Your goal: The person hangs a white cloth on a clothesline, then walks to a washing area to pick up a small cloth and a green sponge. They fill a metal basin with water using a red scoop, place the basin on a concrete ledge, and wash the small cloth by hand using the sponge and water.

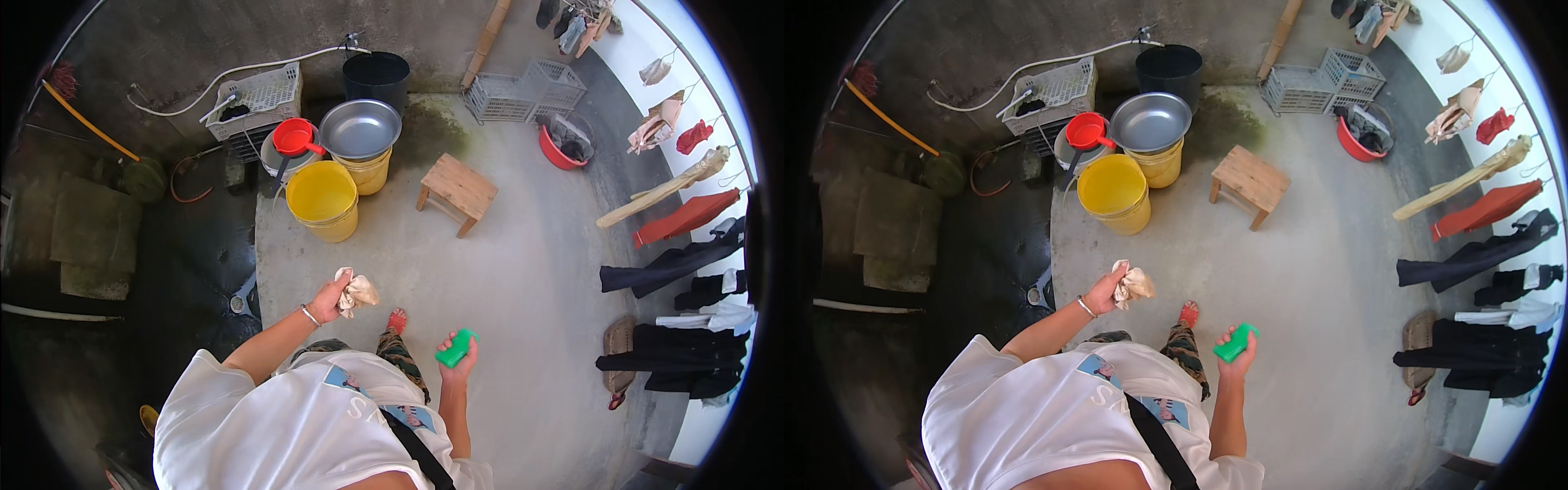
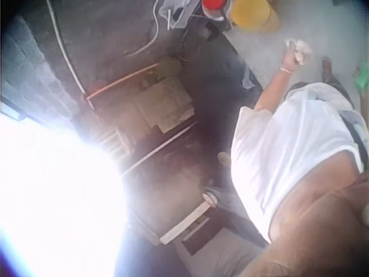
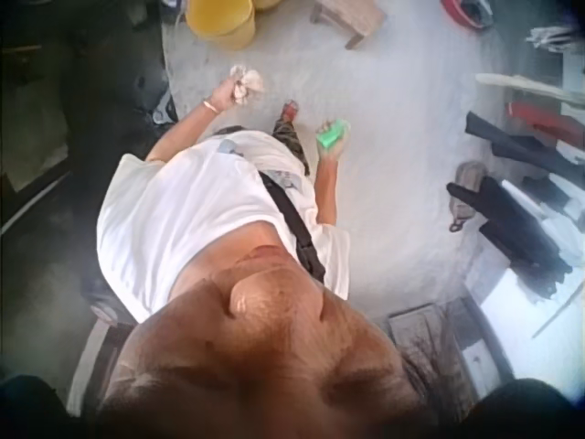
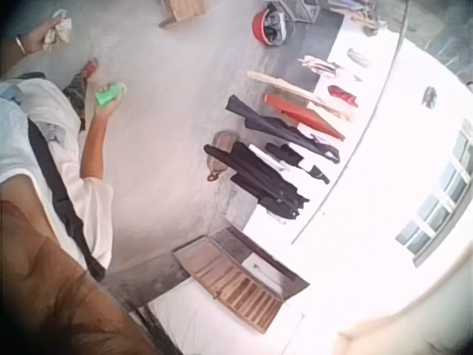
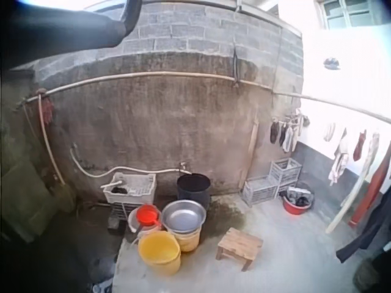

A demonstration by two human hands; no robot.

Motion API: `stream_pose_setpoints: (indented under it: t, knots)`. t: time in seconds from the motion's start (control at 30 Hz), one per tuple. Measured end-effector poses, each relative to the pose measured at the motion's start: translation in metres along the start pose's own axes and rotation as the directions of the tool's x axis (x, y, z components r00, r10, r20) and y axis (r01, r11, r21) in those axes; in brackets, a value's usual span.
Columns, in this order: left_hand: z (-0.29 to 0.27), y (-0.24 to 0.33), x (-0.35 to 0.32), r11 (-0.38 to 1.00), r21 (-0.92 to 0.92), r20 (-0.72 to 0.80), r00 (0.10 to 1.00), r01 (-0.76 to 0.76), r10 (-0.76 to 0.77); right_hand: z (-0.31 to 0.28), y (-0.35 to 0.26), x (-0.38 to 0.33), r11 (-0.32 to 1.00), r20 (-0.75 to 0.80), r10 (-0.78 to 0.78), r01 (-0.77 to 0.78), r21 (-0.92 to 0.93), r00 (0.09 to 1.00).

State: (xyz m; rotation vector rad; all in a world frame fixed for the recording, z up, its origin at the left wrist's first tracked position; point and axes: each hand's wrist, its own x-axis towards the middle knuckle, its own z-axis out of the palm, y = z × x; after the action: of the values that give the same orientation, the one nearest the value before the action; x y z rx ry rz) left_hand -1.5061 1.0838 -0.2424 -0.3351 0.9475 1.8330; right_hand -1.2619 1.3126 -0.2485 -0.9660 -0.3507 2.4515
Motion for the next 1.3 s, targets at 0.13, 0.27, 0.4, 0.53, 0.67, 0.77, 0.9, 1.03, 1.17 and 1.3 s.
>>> stream_pose_setpoints:
  t: [0.13,0.27,0.4,0.53,0.67,0.77,0.9,1.03,1.17,1.3]
  knots:
    - [0.038,0.022,0.03,0.986,-0.158,0.049,0.997,-0.045,0.053,0.035,-0.047,0.065,0.996,0.046,0.052,-0.049,-0.069,0.998]
    - [0.036,0.043,0.048,0.97,-0.234,0.009,0.998,-0.066,0.07,0.069,-0.054,0.119,0.991,0.065,0.1,-0.094,-0.094,0.993]
    - [0.026,0.071,0.074,0.92,-0.384,-0.08,0.996,-0.074,0.047,0.1,-0.035,0.172,0.964,0.08,0.226,-0.212,-0.159,0.971]
    - [0.0,0.107,0.121,0.95,-0.282,-0.167,0.982,-0.134,0.089,0.15,-0.013,0.234,0.932,0.103,0.308,-0.278,-0.23,0.946]
    - [0.001,0.177,0.177,0.953,-0.18,-0.174,0.962,-0.243,0.212,0.209,-0.003,0.313,0.905,0.122,0.356,-0.31,-0.291,0.926]
    - [-0.004,0.215,0.217,0.934,-0.193,-0.203,0.943,-0.302,0.263,0.26,0.004,0.363,0.867,0.116,0.39,-0.322,-0.381,0.913]
    - [-0.021,0.256,0.249,0.941,-0.045,-0.298,0.903,-0.337,0.309,0.32,0.022,0.433,0.805,0.076,0.396,-0.306,-0.509,0.915]
    - [-0.034,0.287,0.275,0.934,-0.015,-0.436,0.843,-0.356,0.314,0.37,0.042,0.513,0.735,0.045,0.398,-0.29,-0.612,0.916]
    - [-0.041,0.317,0.293,0.967,0.002,-0.616,0.762,-0.255,0.202,0.407,0.071,0.618,0.523,0.078,0.308,-0.1,-0.846,0.948]
    - [-0.073,0.319,0.336,0.975,0.096,-0.789,0.581,-0.201,0.198,0.441,0.103,0.728,0.239,0.191,0.203,0.141,-0.961,0.96]
